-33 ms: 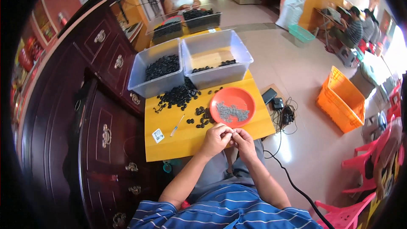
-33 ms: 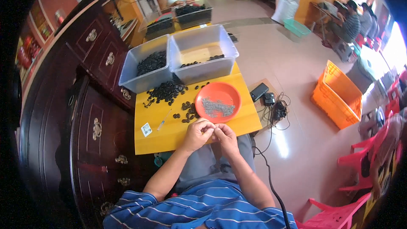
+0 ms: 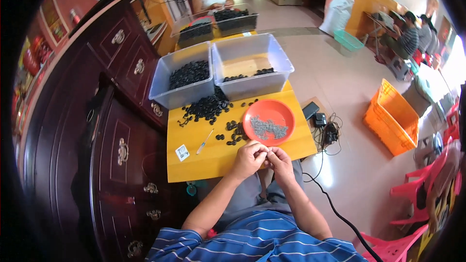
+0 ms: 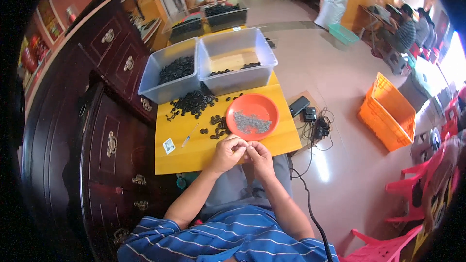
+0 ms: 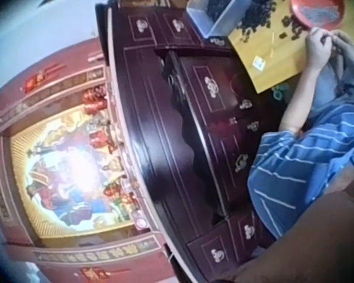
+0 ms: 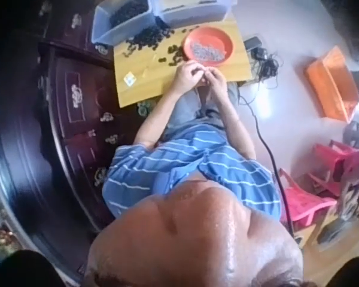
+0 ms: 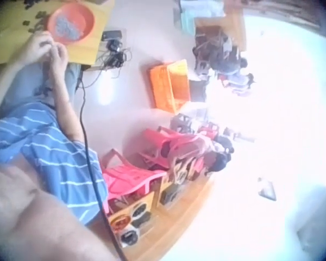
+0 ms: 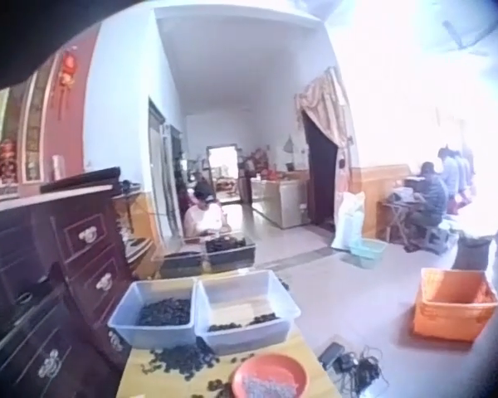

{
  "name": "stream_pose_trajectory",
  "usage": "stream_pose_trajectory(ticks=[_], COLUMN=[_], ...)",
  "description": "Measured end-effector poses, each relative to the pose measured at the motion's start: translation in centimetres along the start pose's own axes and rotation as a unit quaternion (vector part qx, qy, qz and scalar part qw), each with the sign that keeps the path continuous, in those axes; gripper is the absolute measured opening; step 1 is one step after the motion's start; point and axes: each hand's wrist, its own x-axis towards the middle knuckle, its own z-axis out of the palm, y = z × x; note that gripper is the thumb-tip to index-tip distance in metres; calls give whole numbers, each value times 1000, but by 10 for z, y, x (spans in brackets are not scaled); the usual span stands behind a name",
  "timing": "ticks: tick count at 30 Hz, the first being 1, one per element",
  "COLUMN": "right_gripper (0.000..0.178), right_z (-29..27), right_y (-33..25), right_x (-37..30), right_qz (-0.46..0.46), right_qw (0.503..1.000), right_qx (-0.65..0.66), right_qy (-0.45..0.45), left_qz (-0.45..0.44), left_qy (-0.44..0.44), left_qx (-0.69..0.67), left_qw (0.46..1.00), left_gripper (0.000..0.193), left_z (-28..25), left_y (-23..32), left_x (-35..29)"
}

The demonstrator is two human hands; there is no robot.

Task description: The person assembles small parts by picking up black plastic pieces and metal pins from the table and inserting the pins into the plastic pieces by hand.

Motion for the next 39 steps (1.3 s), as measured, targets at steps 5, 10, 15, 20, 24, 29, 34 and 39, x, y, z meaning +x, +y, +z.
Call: stream_pose_trajectory(ticks=[5,10,15,20,24,29,34,39], right_gripper=[11,9,9,7,9,12,13,13], right_z=[8,20,23,21,31,28,30,28], right_y=[4,6,12,19,13,18,17,17], right_x=[1,-2,-4,5,5,3,0,-1], right_qz=[6,-16,-31,-32,-49,-22,-18,-23], right_qw=[1000,999,994,985,987,990,990,988], right_qx=[-17,-50,-99,-171,-139,-130,-132,-141], right_qy=[-6,-1,-26,-19,-61,-53,-54,-56], left_qz=[-2,23,-64,-60,-36,-33,-32,-32], left_qy=[18,35,26,41,47,42,30,38], left_qx=[-44,-54,-107,-61,-83,-73,-75,-65], left_qw=[999,998,992,995,995,996,996,997], left_gripper=[8,8,17,19,21,22,21,21], left_z=[-11,-21,-32,-37,-50,-51,-51,-51], left_y=[0,-11,-4,-25,-27,-22,-19,-15], left_x=[-8,-21,-31,-31,-31,-32,-36,-37])
